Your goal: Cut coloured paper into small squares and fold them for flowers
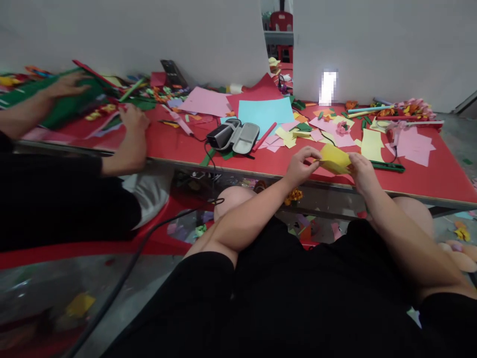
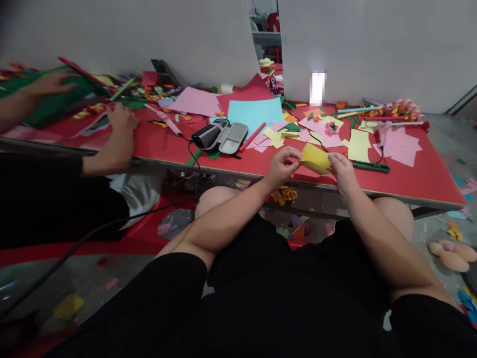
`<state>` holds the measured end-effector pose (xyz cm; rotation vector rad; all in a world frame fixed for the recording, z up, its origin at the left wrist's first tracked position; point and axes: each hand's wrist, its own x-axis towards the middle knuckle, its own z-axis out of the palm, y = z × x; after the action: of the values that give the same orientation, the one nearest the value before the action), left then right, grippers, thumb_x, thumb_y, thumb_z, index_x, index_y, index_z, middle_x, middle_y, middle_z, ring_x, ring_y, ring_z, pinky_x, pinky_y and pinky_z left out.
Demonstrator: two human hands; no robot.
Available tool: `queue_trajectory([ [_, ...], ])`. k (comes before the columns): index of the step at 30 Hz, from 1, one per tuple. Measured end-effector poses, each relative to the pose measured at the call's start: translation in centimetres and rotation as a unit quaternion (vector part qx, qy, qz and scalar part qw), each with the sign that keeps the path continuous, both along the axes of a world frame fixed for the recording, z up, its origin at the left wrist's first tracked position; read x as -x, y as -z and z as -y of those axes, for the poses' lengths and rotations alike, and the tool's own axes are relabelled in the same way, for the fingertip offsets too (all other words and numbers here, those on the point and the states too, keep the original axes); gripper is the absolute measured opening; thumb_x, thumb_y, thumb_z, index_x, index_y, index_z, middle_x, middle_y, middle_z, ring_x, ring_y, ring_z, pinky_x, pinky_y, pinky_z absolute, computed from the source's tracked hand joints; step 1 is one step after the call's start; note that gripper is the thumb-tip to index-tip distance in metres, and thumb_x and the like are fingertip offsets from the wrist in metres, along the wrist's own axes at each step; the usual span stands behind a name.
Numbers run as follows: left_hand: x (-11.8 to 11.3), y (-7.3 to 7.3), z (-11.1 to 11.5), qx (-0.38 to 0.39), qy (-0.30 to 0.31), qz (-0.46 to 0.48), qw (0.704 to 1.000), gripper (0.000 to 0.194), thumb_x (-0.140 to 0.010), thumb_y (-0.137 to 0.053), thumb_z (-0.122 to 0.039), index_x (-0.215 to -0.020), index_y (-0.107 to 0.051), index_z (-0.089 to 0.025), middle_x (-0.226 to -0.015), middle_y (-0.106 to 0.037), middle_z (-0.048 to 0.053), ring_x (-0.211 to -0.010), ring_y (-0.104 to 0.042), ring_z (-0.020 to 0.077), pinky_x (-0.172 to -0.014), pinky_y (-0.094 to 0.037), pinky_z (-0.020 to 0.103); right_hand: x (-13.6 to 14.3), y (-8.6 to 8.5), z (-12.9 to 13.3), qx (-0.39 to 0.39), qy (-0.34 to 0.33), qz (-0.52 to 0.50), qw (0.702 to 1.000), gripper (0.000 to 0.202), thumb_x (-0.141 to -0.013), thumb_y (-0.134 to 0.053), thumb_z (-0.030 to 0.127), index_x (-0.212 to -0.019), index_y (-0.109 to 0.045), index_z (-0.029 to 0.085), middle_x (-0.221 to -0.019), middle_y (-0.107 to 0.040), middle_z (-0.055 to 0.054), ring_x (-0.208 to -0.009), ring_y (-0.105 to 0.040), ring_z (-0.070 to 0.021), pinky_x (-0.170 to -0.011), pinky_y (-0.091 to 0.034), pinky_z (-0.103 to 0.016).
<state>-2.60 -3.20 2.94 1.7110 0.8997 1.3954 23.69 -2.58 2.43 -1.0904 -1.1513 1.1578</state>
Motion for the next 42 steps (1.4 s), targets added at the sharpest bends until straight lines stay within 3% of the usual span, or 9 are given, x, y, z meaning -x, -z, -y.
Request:
queue_trajectory([
  [5, 0.5, 1.2, -1.0, 0.060, 0.188, -0.020, 0.980, 0.008, -0.094, -0.082, -0.027, -0.098, -0.086, -0.022, -0.111, -0.090, 0.012, -0.109, -0.085, 0.0239, -0.105, -0.068, 0.041, -1.7, 0.9, -1.4, 0.041, 0.059, 0.043, 0.996, 0.059, -0.053, -0.116, 0.059, -0.093, -0.085, 0.029, -0.094, -0.089, -0.003, -0.082, -0.081, -0.0253, -0.078, -0.072, -0.039],
  [8, 0.9, 2.3, -1.6, 0.118, 0.241, -0.062, 0.961, 0.030, -0.093, -0.066, -0.017, -0.112, -0.090, -0.021, -0.107, -0.092, 0.011, -0.098, -0.087, 0.0233, -0.095, -0.069, 0.040, -2.3, 1.4, -2.6, 0.000, 0.073, 0.048, 0.996, 0.056, -0.056, -0.115, 0.057, -0.093, -0.083, 0.029, -0.094, -0.090, -0.006, -0.082, -0.082, -0.0283, -0.078, -0.072, -0.044],
  [12, 0.8, 3.3, -2.3, -0.001, 0.150, -0.228, 0.962, 0.029, -0.107, -0.070, -0.024, -0.125, -0.093, -0.021, -0.129, -0.093, 0.016, -0.119, -0.087, 0.0307, -0.111, -0.066, 0.048, -1.9, 1.0, -4.3, -0.036, 0.037, 0.090, 0.995, 0.055, -0.061, -0.111, 0.057, -0.101, -0.084, 0.029, -0.091, -0.089, -0.006, -0.082, -0.082, -0.0312, -0.080, -0.073, -0.048],
  [16, 0.2, 3.2, -3.4, -0.099, 0.116, -0.415, 0.897, 0.036, -0.116, -0.078, -0.039, -0.143, -0.092, -0.019, -0.162, -0.084, 0.020, -0.155, -0.074, 0.0403, -0.132, -0.054, 0.055, -3.1, -1.1, -6.7, -0.099, 0.022, 0.266, 0.959, 0.049, -0.074, -0.103, 0.051, -0.114, -0.086, 0.029, -0.099, -0.090, -0.006, -0.090, -0.083, -0.0326, -0.088, -0.072, -0.050],
  [21, 0.1, 2.7, -4.2, -0.071, 0.055, -0.494, 0.865, 0.058, -0.116, -0.079, -0.053, -0.166, -0.080, -0.024, -0.174, -0.075, 0.018, -0.160, -0.067, 0.0403, -0.129, -0.052, 0.051, -11.5, -4.5, -8.2, -0.181, 0.074, 0.415, 0.889, 0.035, -0.092, -0.095, 0.060, -0.102, -0.080, 0.030, -0.094, -0.086, -0.016, -0.084, -0.073, -0.0313, -0.082, -0.059, -0.053],
  [27, 0.1, 2.2, -4.4, -0.039, -0.008, -0.497, 0.867, 0.047, -0.118, -0.071, -0.057, -0.143, -0.089, -0.022, -0.154, -0.080, 0.019, -0.146, -0.069, 0.0398, -0.122, -0.054, 0.050, -19.2, -5.0, -5.9, -0.235, -0.070, 0.533, 0.810, 0.064, -0.086, -0.093, 0.089, -0.070, -0.069, 0.032, -0.060, -0.063, -0.004, -0.057, -0.050, -0.0221, -0.063, -0.043, -0.047],
  [35, 1.2, 1.4, -3.9, 0.015, 0.003, -0.506, 0.863, 0.077, -0.108, -0.081, -0.066, -0.173, -0.075, -0.025, -0.192, -0.061, 0.017, -0.177, -0.052, 0.0434, -0.145, -0.041, 0.062, -19.6, -3.9, -6.6, -0.257, -0.072, 0.571, 0.776, 0.050, -0.096, -0.093, 0.069, -0.075, -0.068, 0.031, -0.068, -0.063, -0.006, -0.067, -0.050, -0.0227, -0.068, -0.047, -0.046],
  [39, 2.2, 1.6, -4.1, 0.019, 0.043, -0.507, 0.861, 0.089, -0.107, -0.079, -0.069, -0.184, -0.067, -0.028, -0.202, -0.050, 0.014, -0.189, -0.040, 0.0420, -0.152, -0.031, 0.062, -18.7, -4.2, -4.4, -0.238, -0.019, 0.581, 0.778, 0.025, -0.092, -0.088, 0.049, -0.103, -0.075, 0.031, -0.109, -0.078, -0.016, -0.096, -0.071, -0.0353, -0.084, -0.064, -0.054],
  [42, 2.5, 1.7, -4.4, 0.019, 0.058, -0.516, 0.854, 0.094, -0.107, -0.075, -0.075, -0.190, -0.061, -0.032, -0.206, -0.042, 0.011, -0.194, -0.031, 0.0413, -0.154, -0.025, 0.063, -16.9, -4.6, -3.0, -0.208, -0.015, 0.582, 0.786, 0.048, -0.088, -0.087, 0.037, -0.135, -0.080, 0.031, -0.126, -0.080, -0.016, -0.106, -0.077, -0.0379, -0.093, -0.069, -0.057],
])
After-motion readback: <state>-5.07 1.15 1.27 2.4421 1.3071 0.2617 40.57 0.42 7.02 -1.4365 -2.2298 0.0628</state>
